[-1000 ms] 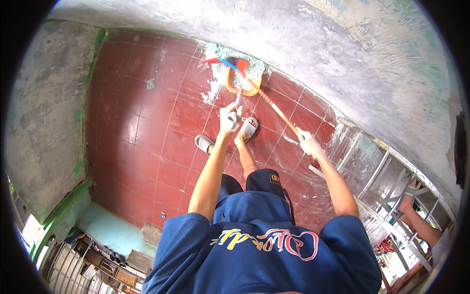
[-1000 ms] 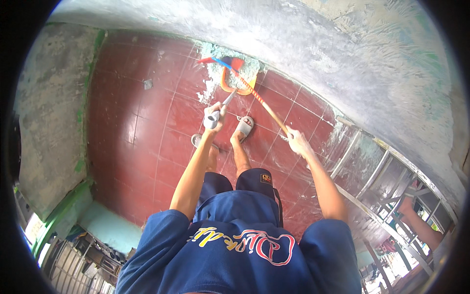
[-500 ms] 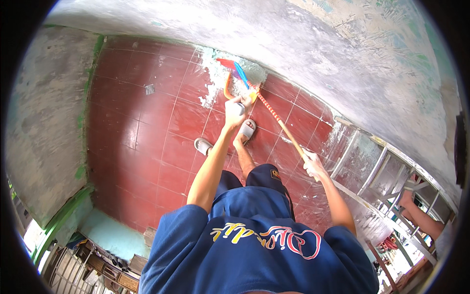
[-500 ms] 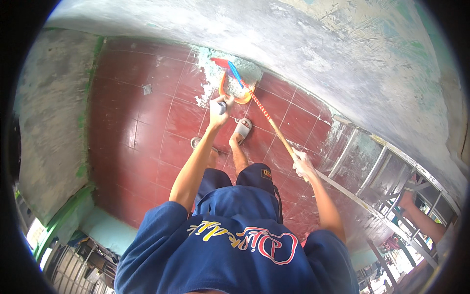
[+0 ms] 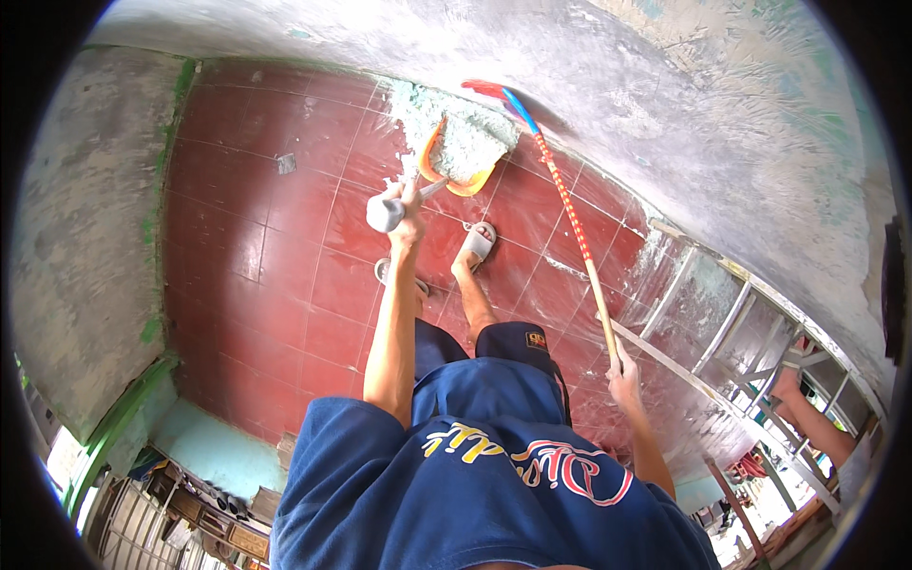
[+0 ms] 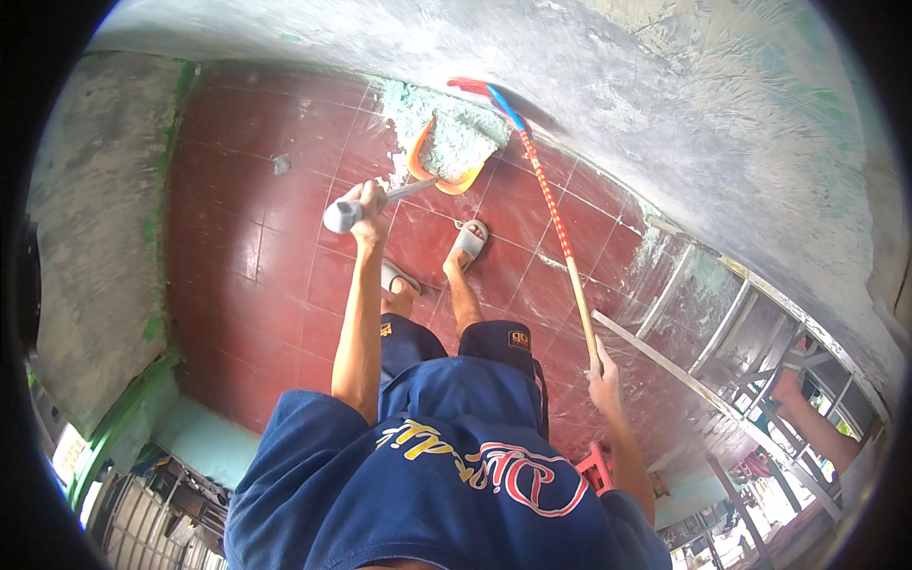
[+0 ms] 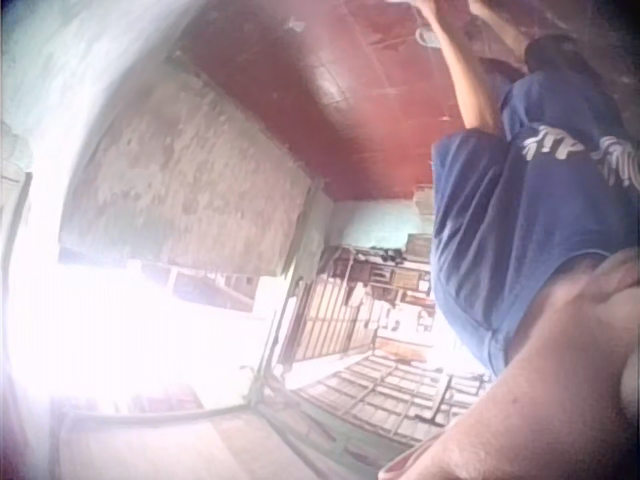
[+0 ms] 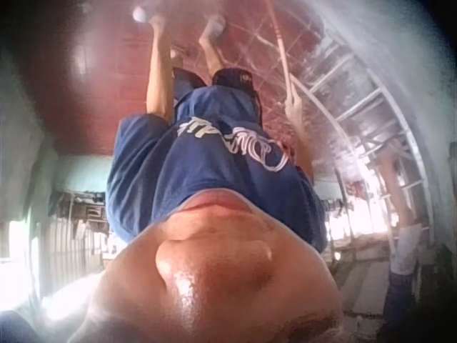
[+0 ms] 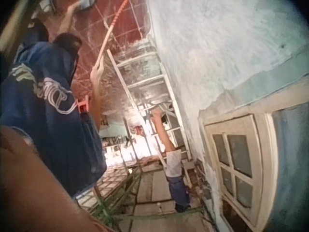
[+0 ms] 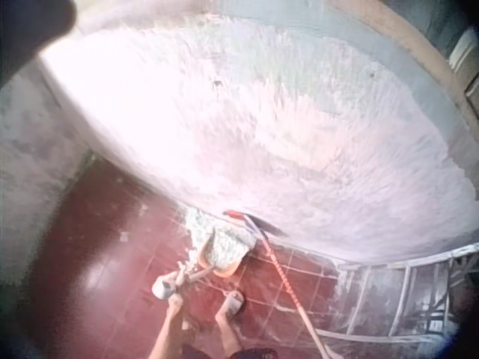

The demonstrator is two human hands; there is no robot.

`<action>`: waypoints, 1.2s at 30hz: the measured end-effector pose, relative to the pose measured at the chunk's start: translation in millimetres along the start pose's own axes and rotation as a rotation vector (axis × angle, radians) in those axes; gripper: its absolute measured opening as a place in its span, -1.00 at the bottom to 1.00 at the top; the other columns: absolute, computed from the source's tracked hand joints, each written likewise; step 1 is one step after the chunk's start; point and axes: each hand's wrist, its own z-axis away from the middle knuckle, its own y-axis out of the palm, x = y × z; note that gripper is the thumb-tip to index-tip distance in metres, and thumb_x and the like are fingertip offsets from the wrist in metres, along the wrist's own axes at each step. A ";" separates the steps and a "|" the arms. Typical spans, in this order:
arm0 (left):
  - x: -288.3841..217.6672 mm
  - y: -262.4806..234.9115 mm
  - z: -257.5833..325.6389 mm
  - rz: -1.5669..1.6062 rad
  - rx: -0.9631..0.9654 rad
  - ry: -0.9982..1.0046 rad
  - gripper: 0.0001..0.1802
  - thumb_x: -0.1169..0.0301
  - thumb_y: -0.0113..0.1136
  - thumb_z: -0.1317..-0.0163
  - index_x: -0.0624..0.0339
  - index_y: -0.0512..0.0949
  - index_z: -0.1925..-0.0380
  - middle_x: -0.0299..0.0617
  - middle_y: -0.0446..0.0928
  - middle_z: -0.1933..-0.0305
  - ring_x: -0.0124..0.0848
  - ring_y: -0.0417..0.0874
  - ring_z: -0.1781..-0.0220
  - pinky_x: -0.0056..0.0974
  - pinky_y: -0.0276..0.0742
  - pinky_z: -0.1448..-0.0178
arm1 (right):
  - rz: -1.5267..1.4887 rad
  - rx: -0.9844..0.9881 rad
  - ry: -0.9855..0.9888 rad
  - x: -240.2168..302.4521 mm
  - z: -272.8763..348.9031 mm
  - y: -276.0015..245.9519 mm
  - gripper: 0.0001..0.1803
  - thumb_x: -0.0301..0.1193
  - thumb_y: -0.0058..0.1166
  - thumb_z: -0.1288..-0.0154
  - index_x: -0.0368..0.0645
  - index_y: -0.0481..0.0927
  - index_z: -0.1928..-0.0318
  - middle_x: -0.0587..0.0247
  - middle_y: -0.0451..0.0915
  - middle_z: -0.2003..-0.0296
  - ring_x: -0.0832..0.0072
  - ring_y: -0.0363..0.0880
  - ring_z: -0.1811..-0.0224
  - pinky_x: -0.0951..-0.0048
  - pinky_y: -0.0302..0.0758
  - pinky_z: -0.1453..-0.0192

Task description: The person sweeps debris on a red tiled floor using a broom and dustpan. They gather the debris into a pile and then sweep it into the dustpan.

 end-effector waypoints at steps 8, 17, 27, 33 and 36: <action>-62.3 -106.3 -21.2 0.326 -0.002 0.180 -0.58 0.49 -0.03 -0.21 0.16 0.15 0.81 -0.35 0.12 0.79 -0.57 0.07 0.74 -0.38 0.00 0.62 | -0.206 -0.003 0.007 -26.4 42.5 55.5 -0.51 -0.45 -0.25 -0.40 -0.22 0.28 -0.32 0.50 0.23 0.61 0.73 0.20 0.64 0.58 0.23 0.57; -61.4 -187.3 -97.6 0.341 -0.176 0.091 -0.59 0.56 -0.01 -0.21 0.03 0.11 0.75 -0.42 0.14 0.74 -0.61 0.09 0.69 -0.42 -0.04 0.57 | -0.200 -0.072 0.070 10.6 72.9 173.5 -0.54 -0.38 -0.18 -0.44 -0.24 0.30 -0.30 0.51 0.21 0.59 0.76 0.18 0.68 0.61 0.18 0.64; 56.5 -274.0 -107.7 -0.221 0.115 -0.073 -0.73 0.51 0.08 -0.17 0.23 0.29 0.66 -0.26 0.30 0.65 -0.47 0.37 0.60 -0.35 0.28 0.49 | -0.508 -0.037 0.481 88.6 144.5 298.7 -0.58 -0.29 -0.17 -0.45 -0.04 0.34 -0.27 0.56 0.18 0.70 0.76 0.15 0.79 0.68 0.10 0.78; 72.9 -341.2 -22.4 -0.367 0.404 0.230 -0.93 0.56 0.12 -0.08 0.25 0.42 0.50 -0.06 0.52 0.42 -0.05 0.61 0.26 -0.14 0.51 0.08 | -0.546 -0.099 0.623 109.8 173.2 332.6 -0.65 -0.29 -0.14 -0.43 0.00 0.41 -0.18 0.55 0.19 0.73 0.74 0.13 0.82 0.66 0.08 0.80; 69.2 -364.3 5.9 -0.504 0.393 0.148 -0.92 0.55 0.14 -0.08 0.25 0.43 0.47 0.08 0.46 0.03 0.03 0.44 -0.12 0.00 0.39 -0.19 | -0.525 -0.034 0.583 114.2 171.1 338.3 -0.65 -0.29 -0.15 -0.43 0.00 0.41 -0.17 0.56 0.20 0.72 0.75 0.14 0.82 0.66 0.10 0.79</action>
